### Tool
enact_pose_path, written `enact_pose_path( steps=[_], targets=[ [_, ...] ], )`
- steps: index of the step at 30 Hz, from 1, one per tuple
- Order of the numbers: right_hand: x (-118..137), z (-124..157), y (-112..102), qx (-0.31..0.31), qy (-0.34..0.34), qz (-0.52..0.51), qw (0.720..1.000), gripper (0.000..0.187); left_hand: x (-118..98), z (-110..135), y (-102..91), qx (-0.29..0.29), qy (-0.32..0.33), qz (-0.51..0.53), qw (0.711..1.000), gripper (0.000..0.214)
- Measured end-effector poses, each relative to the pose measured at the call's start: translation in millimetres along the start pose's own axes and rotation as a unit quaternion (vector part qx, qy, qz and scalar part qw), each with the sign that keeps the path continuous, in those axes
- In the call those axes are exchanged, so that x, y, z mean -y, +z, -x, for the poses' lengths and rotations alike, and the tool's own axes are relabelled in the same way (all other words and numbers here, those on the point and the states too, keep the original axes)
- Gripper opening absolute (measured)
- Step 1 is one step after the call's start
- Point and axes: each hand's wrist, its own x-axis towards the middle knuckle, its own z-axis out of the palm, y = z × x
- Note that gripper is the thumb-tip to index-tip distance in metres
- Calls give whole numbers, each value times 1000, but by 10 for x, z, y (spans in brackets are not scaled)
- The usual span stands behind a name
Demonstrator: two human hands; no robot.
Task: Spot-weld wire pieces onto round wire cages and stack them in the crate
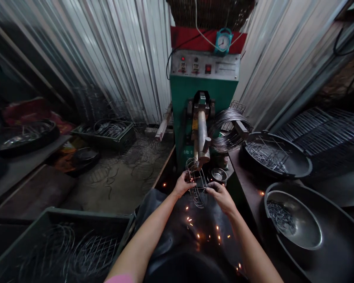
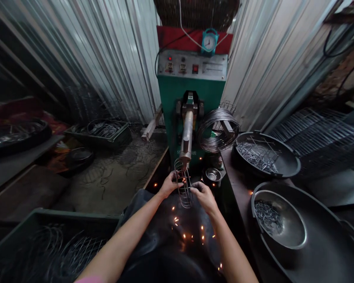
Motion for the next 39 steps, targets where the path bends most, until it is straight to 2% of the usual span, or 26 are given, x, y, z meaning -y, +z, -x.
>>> enact_pose_path(
  steps=[4,8,11,14,18,22,27,31,35,39],
  targets=[
    [14,-96,19,-13,-10,-19,1000,23,-19,-44,3,-27,-18,-2,999,66],
    [80,-206,65,-18,-21,-13,1000,24,1,-68,-21,-14,-39,9,999,66],
    [58,-113,47,-7,-20,-17,1000,27,26,-1,-44,2,-44,30,999,72],
    [-22,79,1,25,19,-21,999,25,53,95,-44,-5,-55,33,998,81],
    [-76,214,-14,25,32,-31,999,19,74,158,-20,-6,-52,40,998,79],
    [5,106,45,21,13,-41,999,22,20,139,-13,-4,-56,68,996,69],
    [124,-106,104,25,17,-71,997,31,-61,59,-25,-4,-103,105,989,66],
    [181,-235,114,-8,-4,-39,999,28,-30,-17,-32,-16,-128,131,983,65],
    [237,-314,145,-19,-20,-17,999,26,0,-15,-17,6,-133,151,979,58],
    [242,-293,161,-15,3,-52,999,30,-22,58,32,32,-158,159,974,51]
  ],
)
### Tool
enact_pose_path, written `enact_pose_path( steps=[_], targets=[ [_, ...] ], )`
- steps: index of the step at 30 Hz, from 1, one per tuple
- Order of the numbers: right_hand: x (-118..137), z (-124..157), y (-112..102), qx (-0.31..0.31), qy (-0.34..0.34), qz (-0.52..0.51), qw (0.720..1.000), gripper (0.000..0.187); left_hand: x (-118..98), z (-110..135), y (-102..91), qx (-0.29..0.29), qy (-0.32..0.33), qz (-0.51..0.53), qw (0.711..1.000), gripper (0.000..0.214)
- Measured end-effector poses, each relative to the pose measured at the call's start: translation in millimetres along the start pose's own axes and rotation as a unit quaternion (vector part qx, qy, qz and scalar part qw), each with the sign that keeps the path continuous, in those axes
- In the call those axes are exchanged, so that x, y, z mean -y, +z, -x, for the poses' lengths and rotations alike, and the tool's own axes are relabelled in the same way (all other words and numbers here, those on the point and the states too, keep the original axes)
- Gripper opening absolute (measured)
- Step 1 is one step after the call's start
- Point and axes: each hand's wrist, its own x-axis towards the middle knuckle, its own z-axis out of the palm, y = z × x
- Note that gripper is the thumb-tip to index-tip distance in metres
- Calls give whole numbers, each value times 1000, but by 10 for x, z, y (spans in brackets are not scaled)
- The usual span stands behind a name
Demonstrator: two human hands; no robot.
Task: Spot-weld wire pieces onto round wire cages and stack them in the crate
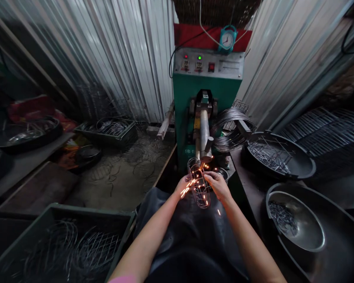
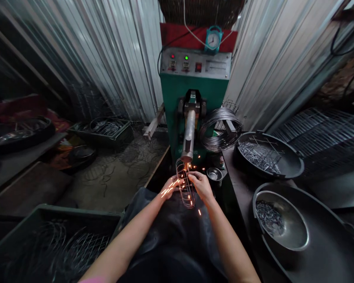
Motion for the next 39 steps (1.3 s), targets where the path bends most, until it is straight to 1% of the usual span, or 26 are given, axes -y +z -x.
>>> enact_pose_path(
  steps=[3,5,8,11,14,16,18,21,22,25,27,31,35,39],
  targets=[
    [-71,104,-59,23,16,-19,999,34,8,47,16,-24,-1,2,1000,50],
    [-137,189,-117,28,20,-8,999,32,13,64,4,-37,-5,-3,999,53],
    [-196,262,-170,19,15,13,1000,26,18,69,-19,-47,-6,-19,999,55],
    [-157,216,-140,11,10,14,1000,28,7,48,-24,-59,-6,-21,998,54],
    [-58,87,-57,4,3,32,999,29,-21,11,-13,-59,-9,-13,998,48],
    [-3,19,-11,-1,-7,37,999,27,-31,-8,-3,-56,-21,-8,998,45],
    [14,13,-2,-4,-11,26,1000,27,-22,-14,3,-59,-42,-2,997,43],
    [-42,148,-85,1,10,12,1000,33,18,3,-5,-68,-61,10,996,41],
    [-75,219,-130,12,19,19,1000,33,33,13,-12,-71,-62,10,996,41],
    [-163,411,-253,52,25,57,997,22,62,38,-25,-73,-63,7,995,43],
    [-183,466,-282,62,20,77,995,19,60,43,-15,-80,-78,14,994,45],
    [-141,386,-212,45,9,75,996,21,14,19,24,-115,-110,37,987,47],
    [-109,248,-132,26,-11,65,997,21,-47,-20,30,-125,-123,33,984,45],
    [-115,164,-111,17,-7,51,999,24,-79,-64,33,-135,-135,33,981,42]
  ],
)
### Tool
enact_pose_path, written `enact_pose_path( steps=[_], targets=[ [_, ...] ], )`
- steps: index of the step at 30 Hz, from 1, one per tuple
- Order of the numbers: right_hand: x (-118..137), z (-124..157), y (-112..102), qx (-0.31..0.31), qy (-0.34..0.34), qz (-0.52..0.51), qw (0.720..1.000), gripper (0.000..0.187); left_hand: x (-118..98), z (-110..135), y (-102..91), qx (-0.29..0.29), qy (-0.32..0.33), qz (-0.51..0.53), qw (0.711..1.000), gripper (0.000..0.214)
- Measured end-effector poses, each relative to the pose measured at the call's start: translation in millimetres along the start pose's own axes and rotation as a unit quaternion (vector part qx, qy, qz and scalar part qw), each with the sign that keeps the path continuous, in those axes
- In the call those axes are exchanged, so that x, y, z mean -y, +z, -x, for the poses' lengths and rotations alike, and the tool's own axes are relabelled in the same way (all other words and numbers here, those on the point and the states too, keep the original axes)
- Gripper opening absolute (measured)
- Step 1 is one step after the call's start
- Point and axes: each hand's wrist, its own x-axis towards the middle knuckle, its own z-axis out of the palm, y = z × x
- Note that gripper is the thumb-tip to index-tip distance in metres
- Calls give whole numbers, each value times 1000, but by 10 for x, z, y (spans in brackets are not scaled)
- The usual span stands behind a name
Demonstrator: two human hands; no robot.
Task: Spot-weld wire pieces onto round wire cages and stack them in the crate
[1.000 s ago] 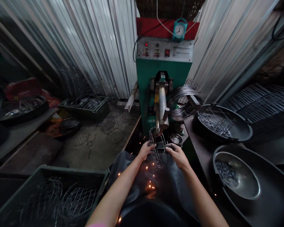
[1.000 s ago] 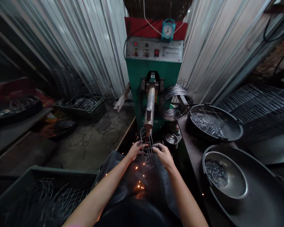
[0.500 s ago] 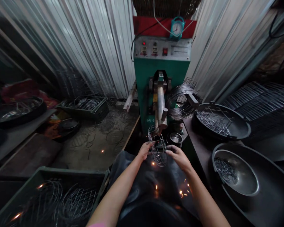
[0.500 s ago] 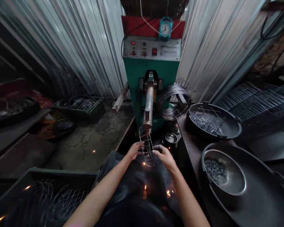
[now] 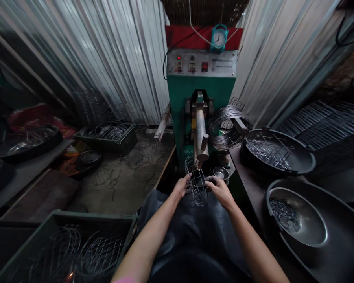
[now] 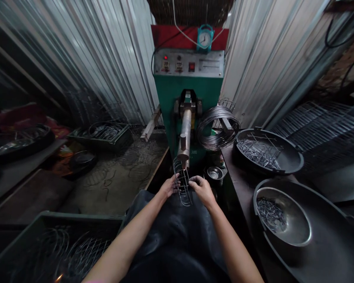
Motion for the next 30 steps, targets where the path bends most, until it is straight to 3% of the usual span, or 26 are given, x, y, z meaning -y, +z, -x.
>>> enact_pose_path(
  steps=[7,9,11,12,14,16,18,22,30],
  targets=[
    [-44,6,-15,-16,-8,23,1000,22,50,-34,-17,11,-19,-27,999,45],
    [-86,72,-38,-3,-2,27,1000,24,114,0,-105,14,32,-58,998,55],
    [-131,149,-57,17,4,34,999,22,191,61,-215,4,162,-130,978,62],
    [-151,183,-61,26,8,37,999,22,228,96,-264,0,244,-187,952,67],
    [-180,232,-58,23,11,39,999,21,284,160,-326,15,386,-319,865,78],
    [-197,250,-44,4,8,37,999,20,314,190,-330,42,456,-430,778,80],
    [-205,245,-28,-15,0,32,999,20,326,173,-299,41,481,-480,733,71],
    [-181,200,-10,-19,-8,25,999,22,355,70,-260,47,514,-472,715,55],
    [-90,47,-5,-20,-22,25,999,21,384,16,-291,81,546,-431,714,63]
  ],
)
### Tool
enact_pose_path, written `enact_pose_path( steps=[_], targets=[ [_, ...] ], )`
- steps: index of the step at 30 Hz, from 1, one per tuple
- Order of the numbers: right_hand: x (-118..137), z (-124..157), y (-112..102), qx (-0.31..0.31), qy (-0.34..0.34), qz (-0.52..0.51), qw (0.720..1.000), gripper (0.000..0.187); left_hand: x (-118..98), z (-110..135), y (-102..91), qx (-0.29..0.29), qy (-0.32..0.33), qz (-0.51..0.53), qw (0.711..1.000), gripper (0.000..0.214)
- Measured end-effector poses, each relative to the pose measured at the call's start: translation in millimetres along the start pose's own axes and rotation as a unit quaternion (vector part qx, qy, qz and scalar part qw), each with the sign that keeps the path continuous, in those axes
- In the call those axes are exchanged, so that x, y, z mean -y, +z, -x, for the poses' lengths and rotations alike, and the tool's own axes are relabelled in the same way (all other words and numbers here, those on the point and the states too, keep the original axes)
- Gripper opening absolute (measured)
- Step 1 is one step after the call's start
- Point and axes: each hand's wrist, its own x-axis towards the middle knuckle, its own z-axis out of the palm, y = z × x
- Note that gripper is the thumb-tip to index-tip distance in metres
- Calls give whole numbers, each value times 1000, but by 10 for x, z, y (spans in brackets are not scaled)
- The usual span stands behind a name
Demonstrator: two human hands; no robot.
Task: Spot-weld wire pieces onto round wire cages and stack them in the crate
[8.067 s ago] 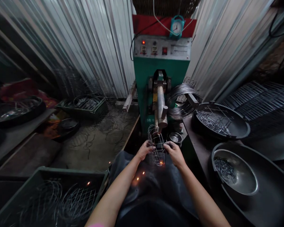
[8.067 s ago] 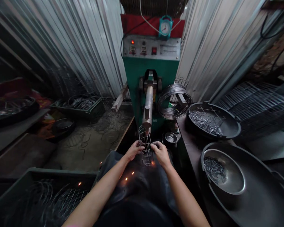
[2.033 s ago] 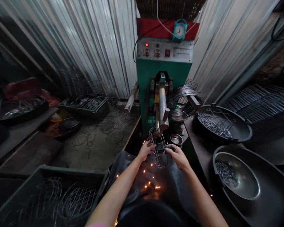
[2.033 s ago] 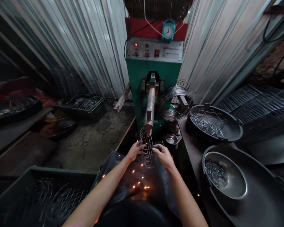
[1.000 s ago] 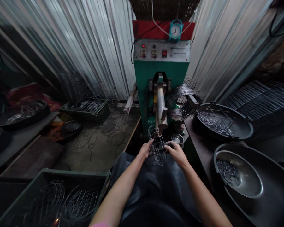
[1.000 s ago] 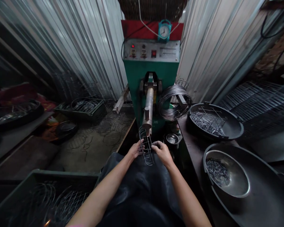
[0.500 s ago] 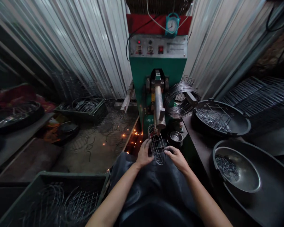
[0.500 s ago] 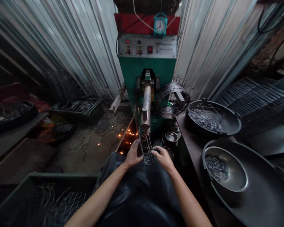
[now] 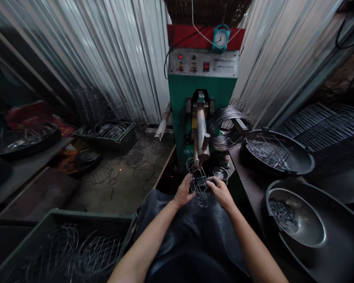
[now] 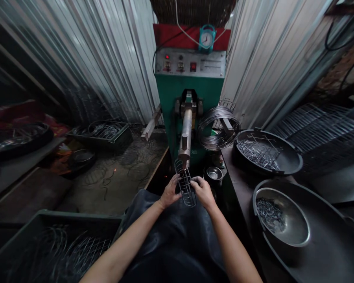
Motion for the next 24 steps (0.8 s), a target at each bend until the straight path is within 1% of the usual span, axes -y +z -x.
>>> enact_pose_path(
  steps=[4,8,10,13,15,17,20,24],
  targets=[
    [-6,-34,12,-8,18,1,1000,23,28,0,-36,-7,20,-25,999,63],
    [-15,42,-1,-9,57,-19,998,31,82,-11,-67,-25,42,-66,997,60],
    [-18,130,-36,12,68,-23,997,33,92,-16,-74,-29,49,-75,996,54],
    [-8,262,-98,63,75,-12,995,28,56,-7,-78,-19,55,-74,996,52],
    [13,299,-117,78,68,-6,995,26,4,3,-80,-15,48,-62,997,53],
    [43,277,-106,71,57,-16,996,26,-51,7,-80,-22,29,-36,999,56],
    [97,169,-53,47,49,-44,997,31,-100,-8,-71,-37,-6,15,999,62],
    [158,9,16,40,46,-68,996,35,-74,-55,-45,-55,-40,54,996,66]
  ],
)
